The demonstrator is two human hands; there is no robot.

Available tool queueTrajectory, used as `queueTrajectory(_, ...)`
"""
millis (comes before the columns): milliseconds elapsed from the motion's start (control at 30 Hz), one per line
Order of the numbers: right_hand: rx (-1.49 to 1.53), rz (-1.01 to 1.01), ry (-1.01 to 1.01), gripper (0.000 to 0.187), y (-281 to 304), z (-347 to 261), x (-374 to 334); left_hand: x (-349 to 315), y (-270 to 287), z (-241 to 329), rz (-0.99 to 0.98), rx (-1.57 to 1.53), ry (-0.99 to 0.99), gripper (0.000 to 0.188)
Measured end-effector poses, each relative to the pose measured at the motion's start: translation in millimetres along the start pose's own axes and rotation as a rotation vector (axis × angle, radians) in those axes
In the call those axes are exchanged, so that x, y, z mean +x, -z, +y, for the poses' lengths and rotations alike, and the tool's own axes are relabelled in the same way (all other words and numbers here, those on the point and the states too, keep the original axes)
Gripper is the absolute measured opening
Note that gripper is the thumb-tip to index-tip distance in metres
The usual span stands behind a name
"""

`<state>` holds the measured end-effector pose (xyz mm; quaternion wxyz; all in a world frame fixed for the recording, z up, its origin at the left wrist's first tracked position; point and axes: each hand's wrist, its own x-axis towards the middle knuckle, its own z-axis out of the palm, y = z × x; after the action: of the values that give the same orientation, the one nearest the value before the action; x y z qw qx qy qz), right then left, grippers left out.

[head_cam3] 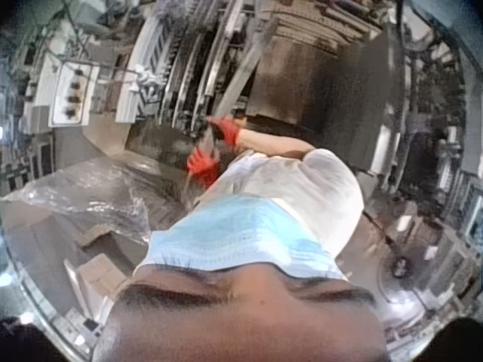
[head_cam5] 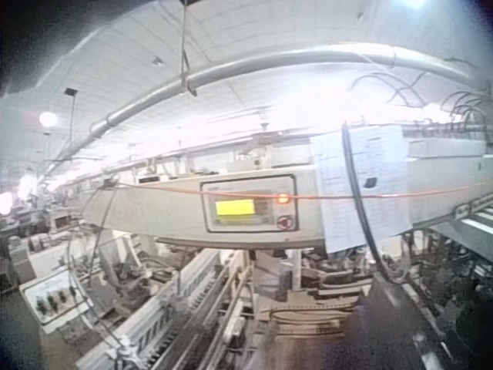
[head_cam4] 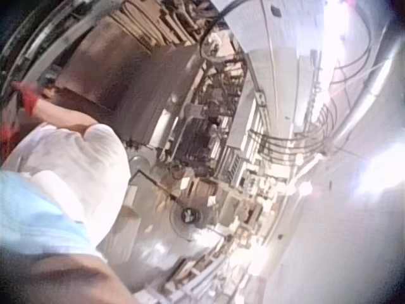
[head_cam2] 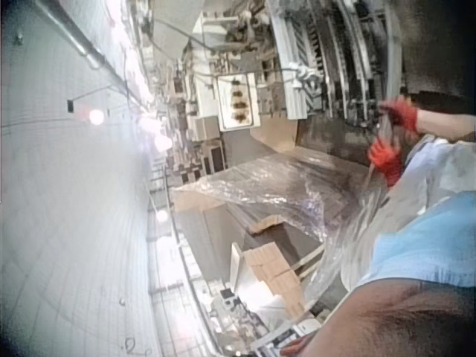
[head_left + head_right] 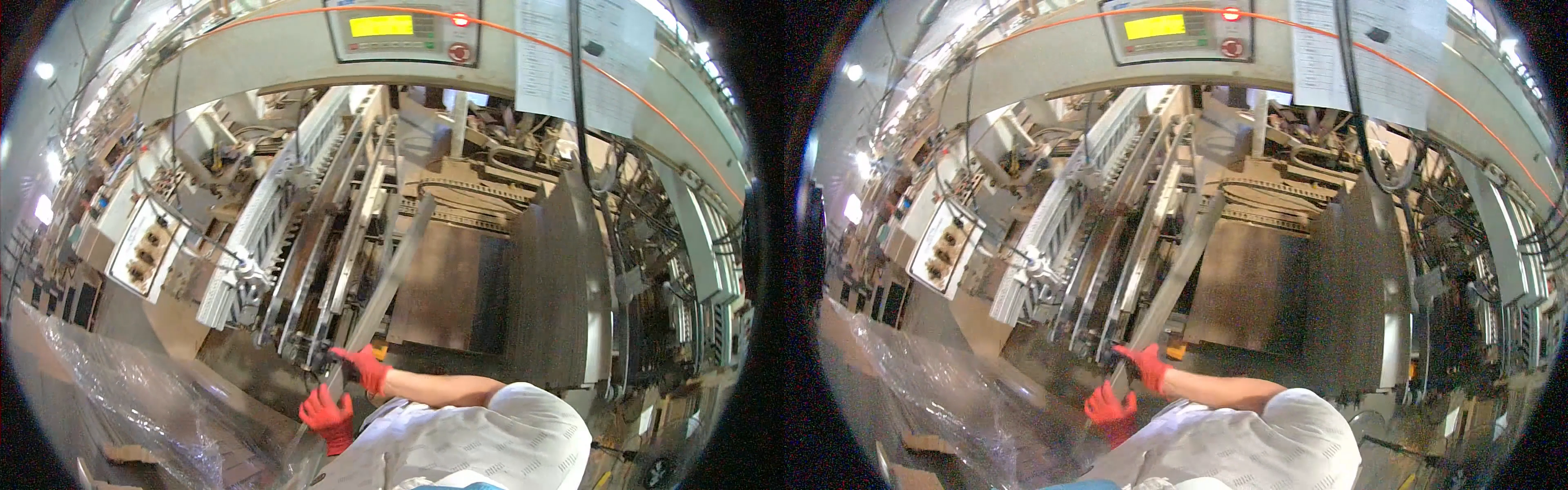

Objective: The person picks up wooden boards from a stack on a pallet by hand and feeds them one at a time into a woodworking machine.

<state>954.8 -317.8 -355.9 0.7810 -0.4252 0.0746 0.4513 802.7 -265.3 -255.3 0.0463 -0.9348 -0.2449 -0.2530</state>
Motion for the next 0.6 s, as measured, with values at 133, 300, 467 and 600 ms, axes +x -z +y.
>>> queueTrajectory(133,0.058,0.481,0.155,0.083,63.0,-57.8,44.1,34.0,17.5,15.2,-0.271,-0.126,-0.099,0.062)
queueTrajectory(300,0.011,0.841,0.397,0.083,137.4,-192.7,5.0,45.2,28.8,13.3,-0.573,-0.292,-0.004,0.061)
queueTrajectory(467,-0.64,1.394,0.455,0.082,273.7,-272.2,-51.7,33.1,17.5,33.9,-0.637,-0.228,-0.129,0.063)
queueTrajectory(600,-1.071,1.465,0.266,0.09,369.9,-279.5,-121.3,28.8,15.3,57.7,-0.672,-0.295,-0.139,0.066)
